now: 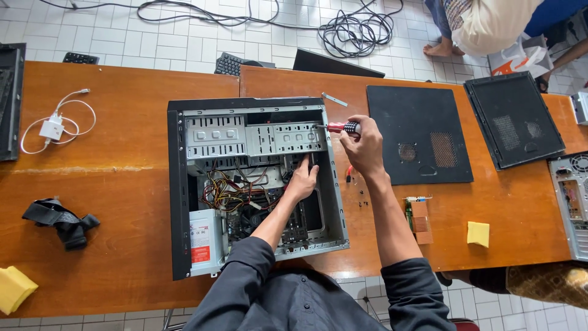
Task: Repairing or assembling a desktop computer by manipulating internal components, wires, and using a screwdriver.
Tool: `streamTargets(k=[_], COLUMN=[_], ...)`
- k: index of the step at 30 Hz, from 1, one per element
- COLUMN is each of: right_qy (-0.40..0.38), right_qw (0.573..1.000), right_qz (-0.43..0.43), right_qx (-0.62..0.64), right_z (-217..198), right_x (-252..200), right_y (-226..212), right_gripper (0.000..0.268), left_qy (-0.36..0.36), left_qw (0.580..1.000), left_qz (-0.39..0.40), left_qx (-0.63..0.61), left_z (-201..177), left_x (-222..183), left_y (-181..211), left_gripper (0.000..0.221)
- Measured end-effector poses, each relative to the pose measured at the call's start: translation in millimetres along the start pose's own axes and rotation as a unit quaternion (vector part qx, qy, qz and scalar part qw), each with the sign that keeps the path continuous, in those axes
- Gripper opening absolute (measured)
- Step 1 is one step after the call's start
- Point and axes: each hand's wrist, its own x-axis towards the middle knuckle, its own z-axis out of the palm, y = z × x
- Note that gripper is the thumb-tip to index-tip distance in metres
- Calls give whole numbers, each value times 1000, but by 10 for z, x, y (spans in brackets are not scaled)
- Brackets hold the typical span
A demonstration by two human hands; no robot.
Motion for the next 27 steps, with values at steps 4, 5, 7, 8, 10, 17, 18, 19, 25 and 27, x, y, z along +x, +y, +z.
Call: streamTargets(k=[4, 5, 7, 8, 10, 17, 18, 19, 25, 27], right_qy=[-10, -12, -14, -15, -17, -21, -21, -20, -23, -55], right_qw=[1000, 1000, 1000, 1000, 1000, 999, 999, 999, 998, 993], right_qz=[0, -5, -10, -13, -16, -23, -29, -30, -46, -70], right_qx=[0, -3, -5, -8, -10, -16, -19, -19, -30, -74], right_z=[10, 1, -4, -1, 1, 0, 4, 7, 33, 24], right_x=[10, 16, 15, 18, 19, 12, 20, 28, 75, 106], right_y=[35, 23, 26, 40, 52, 71, 69, 70, 84, 57], right_gripper=[34, 34, 34, 34, 35, 34, 34, 34, 34, 37], left_qy=[-7, -7, -7, -7, -5, -4, -3, -3, -3, -7], left_qw=[1000, 1000, 1000, 1000, 1000, 1000, 1000, 1000, 1000, 1000], left_qz=[-7, -9, -12, -12, -12, -8, -7, -7, -6, -8], left_qx=[1, 0, 0, 1, 2, -3, -3, -3, 0, -7], left_z=[-19, -1, 7, -5, -36, -69, -68, -60, -41, -40], left_x=[-19, 3, 2, -11, -44, -90, -74, -63, -46, -57], left_y=[41, 5, -10, 17, 79, 172, 159, 142, 91, 93], left_gripper=[68, 68, 69, 68, 68, 68, 68, 68, 68, 68])
